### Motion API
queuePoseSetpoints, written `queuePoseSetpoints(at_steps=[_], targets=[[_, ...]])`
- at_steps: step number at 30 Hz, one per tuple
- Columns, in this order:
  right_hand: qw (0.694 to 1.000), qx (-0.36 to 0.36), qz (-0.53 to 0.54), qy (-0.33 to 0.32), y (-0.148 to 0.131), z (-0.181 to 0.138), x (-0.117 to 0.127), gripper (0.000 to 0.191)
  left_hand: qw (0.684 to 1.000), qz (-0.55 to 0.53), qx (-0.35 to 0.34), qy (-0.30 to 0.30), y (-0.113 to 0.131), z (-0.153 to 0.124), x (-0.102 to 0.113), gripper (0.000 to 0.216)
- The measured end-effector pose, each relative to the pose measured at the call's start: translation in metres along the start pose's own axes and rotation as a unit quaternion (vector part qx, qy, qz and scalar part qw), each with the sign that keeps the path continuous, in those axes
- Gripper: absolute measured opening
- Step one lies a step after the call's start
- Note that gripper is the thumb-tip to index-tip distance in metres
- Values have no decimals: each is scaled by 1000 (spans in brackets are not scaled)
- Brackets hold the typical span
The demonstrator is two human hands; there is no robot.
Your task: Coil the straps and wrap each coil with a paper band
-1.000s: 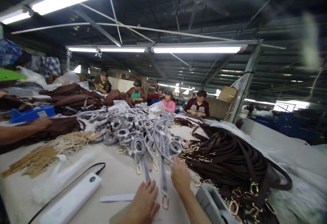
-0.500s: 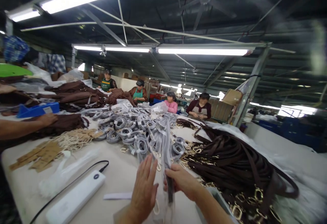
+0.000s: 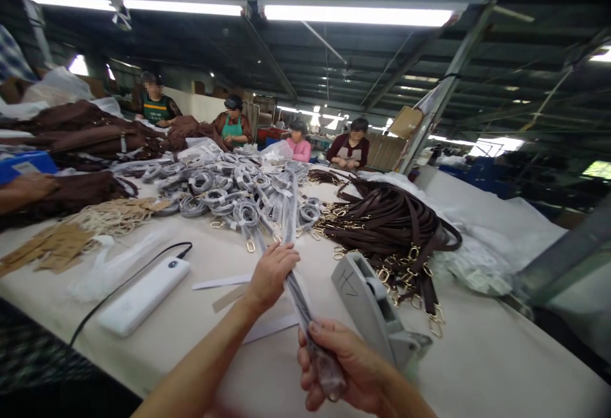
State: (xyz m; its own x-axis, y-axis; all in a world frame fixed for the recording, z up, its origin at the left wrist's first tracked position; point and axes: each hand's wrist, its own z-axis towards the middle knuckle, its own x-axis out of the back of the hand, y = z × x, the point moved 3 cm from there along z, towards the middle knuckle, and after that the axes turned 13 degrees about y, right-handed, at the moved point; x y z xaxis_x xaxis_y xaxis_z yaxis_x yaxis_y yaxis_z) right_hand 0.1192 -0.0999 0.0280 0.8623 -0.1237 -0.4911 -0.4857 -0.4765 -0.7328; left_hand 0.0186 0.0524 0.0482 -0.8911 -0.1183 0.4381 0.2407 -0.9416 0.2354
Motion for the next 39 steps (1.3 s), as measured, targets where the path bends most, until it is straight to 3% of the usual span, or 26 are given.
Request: queuePoseSetpoints(at_steps=[5, 10, 16, 21, 25, 27, 30, 34, 37, 39], targets=[[1000, 0, 3, -19, 5, -8, 2, 37, 1000, -4, 5, -2, -2, -1, 1, 25], [995, 54, 10, -79, -4, -17, -5, 27, 1000, -18, 13, -10, -2, -2, -2, 25], [990, 92, -22, -106, -11, -24, -8, 35, 998, -47, 36, -19, -1, -5, -6, 25], [989, 100, -11, -109, -13, -27, -13, 30, 996, -71, 50, -35, 0, -10, -10, 27], [985, 114, -75, -108, -14, -25, -14, 40, 994, -80, 56, -40, 7, -2, -2, 31], [982, 120, -116, -83, -14, -25, -9, 53, 993, -91, 42, -58, 14, 6, 10, 32], [974, 109, -198, 10, -15, -27, 4, 69, 984, -114, 1, -140, 27, 18, 34, 32], [919, 130, -355, 115, -25, -38, 16, 65, 956, -119, -14, -267, 41, 25, 56, 28], [871, 186, -428, 153, -30, -41, 19, 64, 956, -68, -41, -282, 47, 25, 54, 6], [866, 188, -423, 187, -27, -40, 25, 68, 961, -27, -82, -261, 51, 23, 47, 20]])
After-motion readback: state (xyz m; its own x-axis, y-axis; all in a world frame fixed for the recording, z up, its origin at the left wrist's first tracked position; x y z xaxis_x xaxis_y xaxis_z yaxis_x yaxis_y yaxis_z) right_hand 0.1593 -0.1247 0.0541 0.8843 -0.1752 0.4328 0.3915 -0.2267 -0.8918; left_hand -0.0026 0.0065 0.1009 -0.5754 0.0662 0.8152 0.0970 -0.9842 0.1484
